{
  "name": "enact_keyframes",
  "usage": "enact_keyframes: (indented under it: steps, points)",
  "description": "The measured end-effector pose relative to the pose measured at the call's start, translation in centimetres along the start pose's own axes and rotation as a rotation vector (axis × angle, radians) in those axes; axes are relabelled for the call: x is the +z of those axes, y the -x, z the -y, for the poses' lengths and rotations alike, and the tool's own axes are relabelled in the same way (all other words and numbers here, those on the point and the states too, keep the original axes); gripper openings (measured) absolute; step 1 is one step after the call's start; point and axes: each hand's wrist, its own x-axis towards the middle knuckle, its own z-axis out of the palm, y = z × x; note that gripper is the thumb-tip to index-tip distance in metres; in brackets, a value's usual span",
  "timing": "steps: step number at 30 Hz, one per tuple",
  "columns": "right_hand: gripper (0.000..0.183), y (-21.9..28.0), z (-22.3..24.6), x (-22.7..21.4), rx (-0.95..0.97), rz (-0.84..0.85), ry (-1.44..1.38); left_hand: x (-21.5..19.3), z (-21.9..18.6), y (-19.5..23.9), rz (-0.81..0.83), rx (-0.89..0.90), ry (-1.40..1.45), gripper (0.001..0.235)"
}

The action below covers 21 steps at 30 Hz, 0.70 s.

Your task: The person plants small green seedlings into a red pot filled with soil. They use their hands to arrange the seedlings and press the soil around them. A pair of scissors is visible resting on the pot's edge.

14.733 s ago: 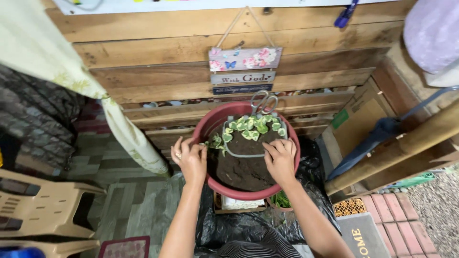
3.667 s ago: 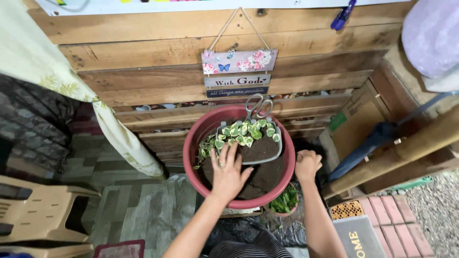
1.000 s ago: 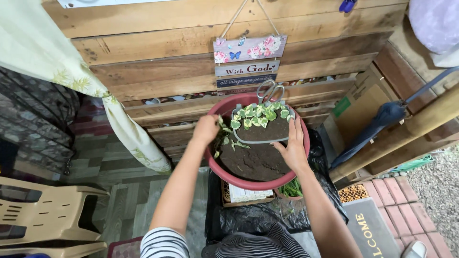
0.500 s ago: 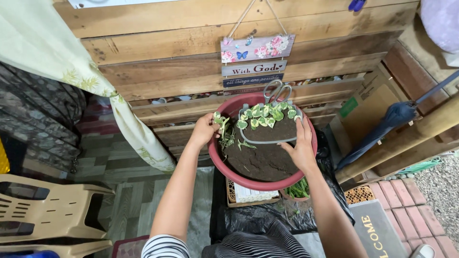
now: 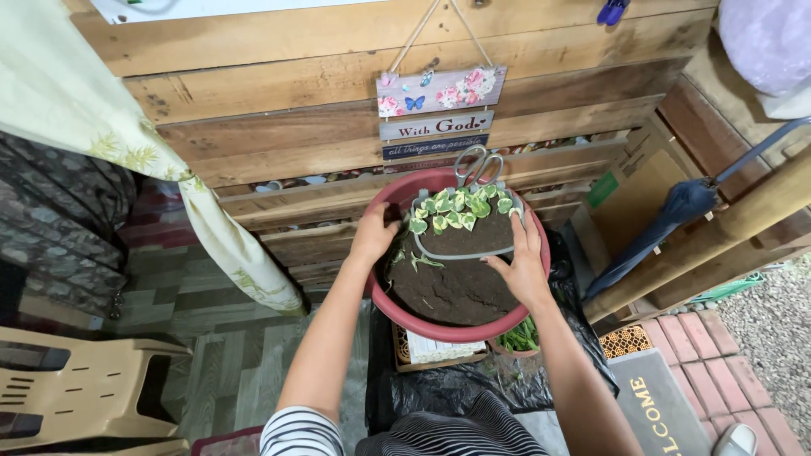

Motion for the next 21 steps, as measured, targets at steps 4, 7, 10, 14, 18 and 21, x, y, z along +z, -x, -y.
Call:
enact_keyframes:
  steps: [4, 7, 10, 14, 18, 21]
  points:
    - [0.105, 0.0, -0.2, 0.1, -0.001, 0.006, -0.003, 1.5, 0.6, 0.9, 0.203, -0.114, -0.336, 0.032]
    - [0.105, 0.0, -0.1, 0.0, -0.018, 0.004, -0.006, 6.3, 5.2, 1.9, 0.443, -0.027, -0.696, 0.022]
    - [0.105, 0.0, -0.1, 0.0, -0.023, 0.0, -0.012, 8.1, 5.6, 2.8, 0.452, -0.002, -0.852, 0.022]
    - [0.105, 0.0, 0.0, -0.2, -0.002, 0.007, -0.028, 6.3, 4.2, 2.7, 0.347, -0.005, -0.815, 0.022]
    - [0.106, 0.2, -0.3, 0.0, -0.003, -0.001, -0.028, 0.6, 1.0, 2.1, 0.346, -0.019, -0.548, 0.019]
    - [0.105, 0.2, -0.6, 0.1, -0.01, -0.005, -0.022, -3.8, -2.9, 3.3, 0.367, -0.342, 0.023, 0.014]
